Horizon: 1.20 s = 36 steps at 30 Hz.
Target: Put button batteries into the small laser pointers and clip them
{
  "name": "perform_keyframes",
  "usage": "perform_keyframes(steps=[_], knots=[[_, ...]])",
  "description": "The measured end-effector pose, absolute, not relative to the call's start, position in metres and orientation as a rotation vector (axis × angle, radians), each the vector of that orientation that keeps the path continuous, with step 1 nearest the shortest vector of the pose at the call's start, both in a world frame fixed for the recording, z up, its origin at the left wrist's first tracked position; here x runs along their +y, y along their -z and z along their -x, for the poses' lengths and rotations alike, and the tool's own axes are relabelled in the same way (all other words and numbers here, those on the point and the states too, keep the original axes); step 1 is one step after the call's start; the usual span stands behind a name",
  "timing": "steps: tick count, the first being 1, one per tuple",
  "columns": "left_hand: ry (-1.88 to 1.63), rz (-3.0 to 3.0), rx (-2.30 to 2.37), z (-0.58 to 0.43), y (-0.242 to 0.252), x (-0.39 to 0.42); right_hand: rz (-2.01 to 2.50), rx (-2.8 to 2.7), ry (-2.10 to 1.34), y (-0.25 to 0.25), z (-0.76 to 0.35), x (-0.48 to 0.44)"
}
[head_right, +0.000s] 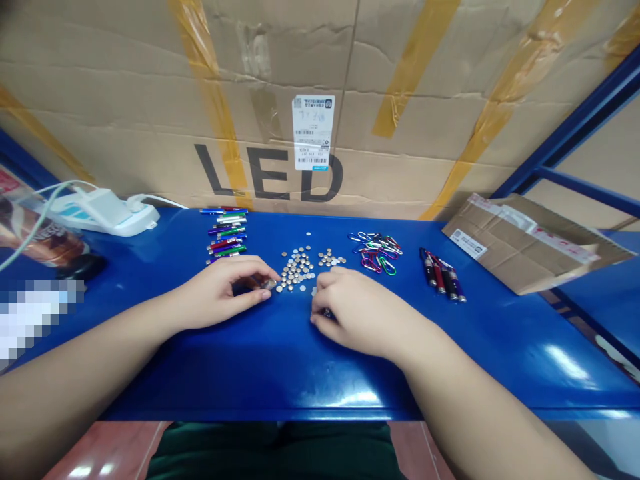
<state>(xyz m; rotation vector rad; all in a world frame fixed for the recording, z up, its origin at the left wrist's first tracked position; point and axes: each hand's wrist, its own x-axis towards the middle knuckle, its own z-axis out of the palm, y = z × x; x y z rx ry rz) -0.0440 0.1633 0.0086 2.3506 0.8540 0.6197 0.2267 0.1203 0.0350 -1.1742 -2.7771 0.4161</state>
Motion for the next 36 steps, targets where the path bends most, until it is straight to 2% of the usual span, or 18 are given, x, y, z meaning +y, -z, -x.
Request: perform_keyframes(steps=[5, 11, 22, 29, 36], knots=[[-0.637, -2.347, 0.831, 0.044, -0.009, 0.163, 1.065, -2.826, -0.485, -0.038, -0.208, 0.083], [-0.637, -2.342, 0.813, 0.045, -0.009, 0.162, 0.992, -2.677, -0.586, -0.015, -0.211, 0.044], [-0.617, -2.340, 0.808, 0.047, -0.007, 0.163, 0.917, -2.386, -0.326, 0.016, -0.208, 0.004], [-0.632, -2.302, 0.789, 0.049, -0.006, 0.165, 0.883, -2.382, -0.522, -0.007, -0.215, 0.024], [-0.659, -2.277, 0.745, 0.048, -0.006, 0.165, 0.877, -2.374, -0.510, -0.044, -0.204, 0.106]])
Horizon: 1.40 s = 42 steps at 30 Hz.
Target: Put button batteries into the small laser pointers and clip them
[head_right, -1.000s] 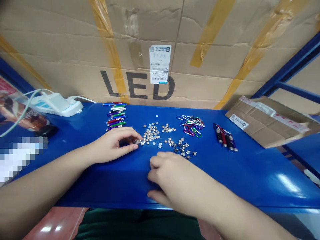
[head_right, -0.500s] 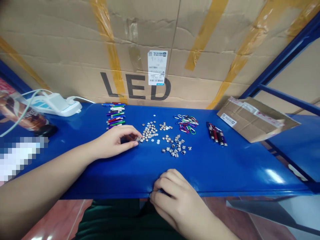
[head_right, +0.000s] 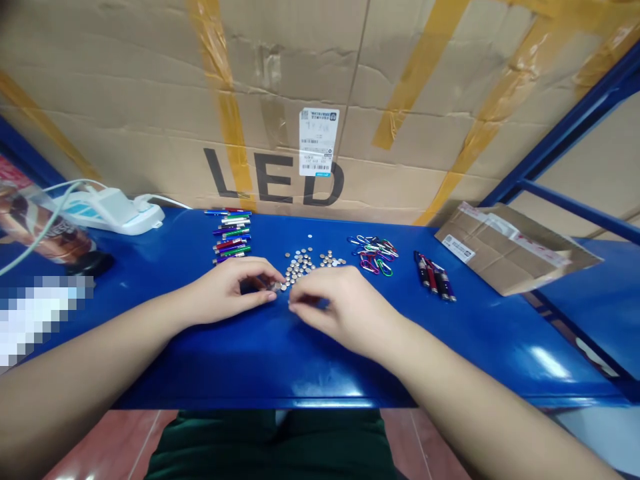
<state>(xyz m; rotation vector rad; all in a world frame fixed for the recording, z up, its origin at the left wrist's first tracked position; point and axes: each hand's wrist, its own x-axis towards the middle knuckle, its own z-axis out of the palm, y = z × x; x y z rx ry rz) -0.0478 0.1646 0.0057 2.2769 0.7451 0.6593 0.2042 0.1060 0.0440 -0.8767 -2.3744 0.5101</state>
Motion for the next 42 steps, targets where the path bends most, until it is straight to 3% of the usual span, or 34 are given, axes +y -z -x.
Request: perform_keyframes(steps=[8, 25, 32, 38, 42], knots=[[-0.653, -2.204, 0.712, 0.046, -0.006, 0.162, 0.862, -2.259, -0.546, -0.019, -0.190, 0.136], [-0.668, -1.911, 0.688, 0.043, -0.002, 0.162, 0.796, -2.257, -0.441, -0.016, -0.196, 0.132], [-0.663, -1.996, 0.719, 0.044, -0.004, 0.161, 1.188, -2.408, -0.255, -0.036, -0.242, 0.144], [-0.649, -1.923, 0.757, 0.043, -0.002, 0.162, 1.593, -2.540, -0.394, -0.033, -0.261, 0.149], [-0.629, -1.924, 0.796, 0.043, -0.002, 0.162, 1.736, -2.531, -0.283, -0.032, -0.253, 0.148]])
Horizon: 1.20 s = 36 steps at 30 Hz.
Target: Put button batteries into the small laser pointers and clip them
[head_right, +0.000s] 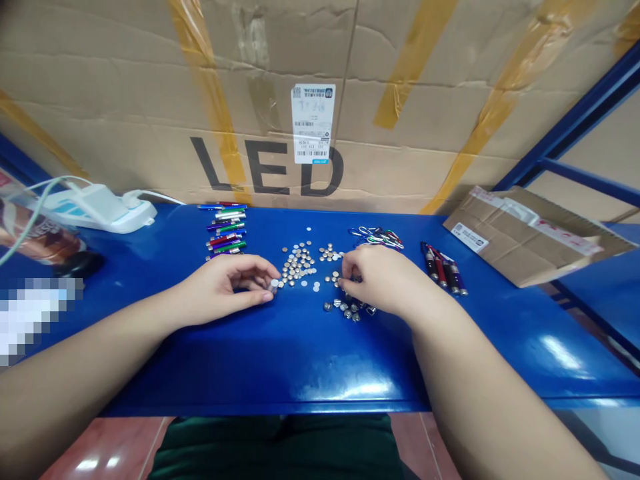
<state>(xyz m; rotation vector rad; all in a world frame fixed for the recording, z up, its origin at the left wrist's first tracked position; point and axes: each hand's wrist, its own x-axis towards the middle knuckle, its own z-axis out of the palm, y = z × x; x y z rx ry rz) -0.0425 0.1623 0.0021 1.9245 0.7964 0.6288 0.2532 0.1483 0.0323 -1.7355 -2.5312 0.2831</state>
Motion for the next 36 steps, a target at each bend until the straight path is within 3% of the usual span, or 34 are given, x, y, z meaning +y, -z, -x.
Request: perform_keyframes(steps=[11, 17, 20, 26, 36], knots=[[-0.659, -2.022, 0.819, 0.043, -0.004, 0.162, 1.746, -2.473, -0.109, -0.025, -0.256, 0.148], [-0.660, -2.018, 0.813, 0.043, -0.002, 0.162, 1.845, -2.481, -0.220, -0.026, -0.259, 0.150], [-0.668, -2.010, 0.810, 0.042, -0.003, 0.161, 1.693, -2.370, -0.312, -0.029, -0.258, 0.150], [-0.664, -1.996, 0.792, 0.039, -0.004, 0.158, 1.155, -1.962, -0.998, -0.027, -0.234, 0.138], [-0.627, -1.884, 0.744, 0.036, -0.002, 0.155, 0.905, -2.049, -0.797, -0.017, -0.207, 0.132]])
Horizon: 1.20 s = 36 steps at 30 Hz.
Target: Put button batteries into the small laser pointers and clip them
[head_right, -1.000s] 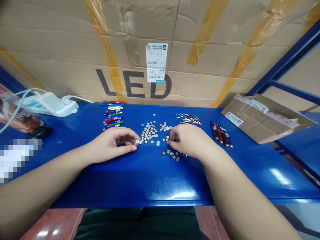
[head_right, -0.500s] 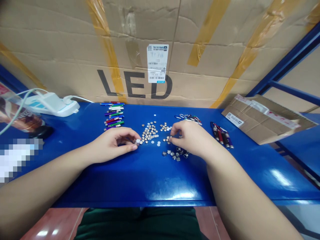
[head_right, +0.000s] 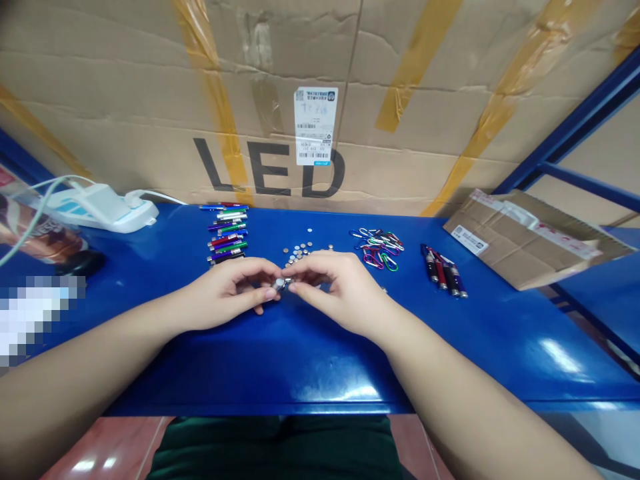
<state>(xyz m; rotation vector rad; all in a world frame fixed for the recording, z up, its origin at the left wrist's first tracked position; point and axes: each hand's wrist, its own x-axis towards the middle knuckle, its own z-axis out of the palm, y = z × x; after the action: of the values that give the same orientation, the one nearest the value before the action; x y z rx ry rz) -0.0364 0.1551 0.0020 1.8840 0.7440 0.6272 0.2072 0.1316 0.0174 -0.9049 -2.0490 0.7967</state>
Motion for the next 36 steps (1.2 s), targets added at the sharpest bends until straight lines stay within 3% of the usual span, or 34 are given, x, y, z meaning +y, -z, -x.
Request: perform_keyframes(steps=[17, 27, 31, 36], knots=[[-0.615, -2.134, 0.771, 0.039, -0.003, 0.159, 0.797, -2.230, -0.520, -0.017, -0.206, 0.132], [-0.542, -2.114, 0.728, 0.038, -0.004, 0.160, 0.731, -2.300, -0.547, -0.016, -0.209, 0.135], [-0.563, -2.167, 0.713, 0.038, -0.006, 0.158, 0.943, -2.259, -0.697, -0.016, -0.205, 0.133], [-0.635, -2.350, 0.697, 0.040, -0.008, 0.158, 1.215, -1.955, -1.334, -0.013, -0.195, 0.132]])
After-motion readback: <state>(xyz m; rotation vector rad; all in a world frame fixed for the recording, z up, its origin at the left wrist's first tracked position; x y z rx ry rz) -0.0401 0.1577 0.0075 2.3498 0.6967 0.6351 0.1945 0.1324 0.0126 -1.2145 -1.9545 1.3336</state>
